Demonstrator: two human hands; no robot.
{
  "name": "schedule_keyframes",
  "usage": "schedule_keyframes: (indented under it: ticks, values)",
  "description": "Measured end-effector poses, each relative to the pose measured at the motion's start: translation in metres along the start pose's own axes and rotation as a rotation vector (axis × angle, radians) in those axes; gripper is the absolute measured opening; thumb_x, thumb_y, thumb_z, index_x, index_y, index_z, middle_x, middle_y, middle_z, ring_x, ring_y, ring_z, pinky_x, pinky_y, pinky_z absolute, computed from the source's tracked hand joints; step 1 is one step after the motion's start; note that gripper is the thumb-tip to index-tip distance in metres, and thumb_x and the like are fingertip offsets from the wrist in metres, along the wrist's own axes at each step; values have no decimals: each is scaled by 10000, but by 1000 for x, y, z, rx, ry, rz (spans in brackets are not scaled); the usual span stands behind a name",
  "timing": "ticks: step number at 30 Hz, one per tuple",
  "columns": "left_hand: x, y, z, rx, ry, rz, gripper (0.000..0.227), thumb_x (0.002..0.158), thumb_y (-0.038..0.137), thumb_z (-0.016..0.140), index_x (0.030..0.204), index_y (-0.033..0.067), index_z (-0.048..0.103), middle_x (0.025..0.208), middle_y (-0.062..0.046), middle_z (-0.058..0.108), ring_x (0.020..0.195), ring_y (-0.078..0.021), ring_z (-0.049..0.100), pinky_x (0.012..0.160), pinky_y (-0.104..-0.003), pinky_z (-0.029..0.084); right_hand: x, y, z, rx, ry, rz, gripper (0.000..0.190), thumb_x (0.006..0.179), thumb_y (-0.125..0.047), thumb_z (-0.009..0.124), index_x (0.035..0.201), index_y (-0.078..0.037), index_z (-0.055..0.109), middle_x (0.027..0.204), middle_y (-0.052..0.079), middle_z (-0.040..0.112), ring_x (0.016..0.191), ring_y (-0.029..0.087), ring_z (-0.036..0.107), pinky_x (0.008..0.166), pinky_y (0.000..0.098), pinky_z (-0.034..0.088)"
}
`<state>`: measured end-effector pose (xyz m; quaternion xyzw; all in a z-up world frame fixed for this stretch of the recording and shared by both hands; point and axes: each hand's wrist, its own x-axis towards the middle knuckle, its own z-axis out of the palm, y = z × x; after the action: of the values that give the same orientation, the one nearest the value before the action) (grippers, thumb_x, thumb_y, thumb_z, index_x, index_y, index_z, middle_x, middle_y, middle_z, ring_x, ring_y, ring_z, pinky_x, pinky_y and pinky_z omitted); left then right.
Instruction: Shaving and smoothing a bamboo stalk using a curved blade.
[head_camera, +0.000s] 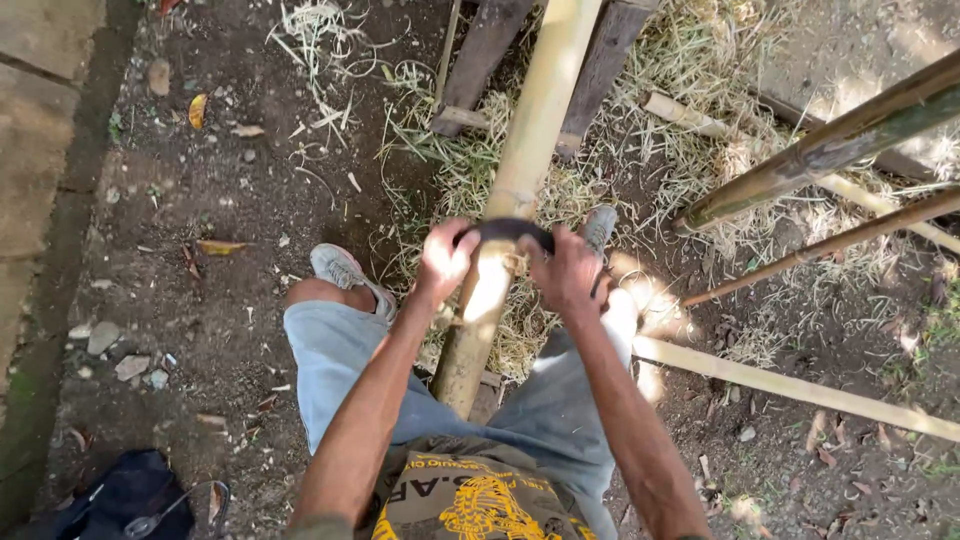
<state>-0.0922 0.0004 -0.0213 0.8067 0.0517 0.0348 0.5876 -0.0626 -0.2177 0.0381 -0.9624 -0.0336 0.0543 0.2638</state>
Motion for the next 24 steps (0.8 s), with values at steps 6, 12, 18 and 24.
schedule_keyframes:
  ticks: [6,12,18,24]
  values:
    - [37,20,1,-69,-64,-123,185,1005,141,588,885,0,600,747,-109,561,609,-188,527,541,-374,468,26,-11,-13,-81,46,-10,432,1005,-460,706,915,-43,636,723,89,691,477,200,625,454,371,510]
    - [-38,3,-1,-49,112,-30,194,934,177,636,965,-14,650,863,-78,640,655,-159,617,517,-320,543,-28,-27,-20,-73,86,-176,399,909,-416,766,878,-43,628,739,138,706,550,270,662,495,420,522]
    - [17,-6,14,-76,50,-66,188,995,169,630,920,-3,637,758,-86,591,608,-191,559,549,-333,499,29,-8,-18,-130,41,-180,426,962,-438,761,904,-38,626,685,147,681,526,299,651,513,422,524]
    - [-33,-7,-4,273,109,273,118,1018,135,647,999,20,630,876,-110,615,754,-194,601,613,-258,511,-39,-17,-6,44,2,-25,416,991,-460,672,978,-50,602,719,123,677,593,289,664,552,449,522]
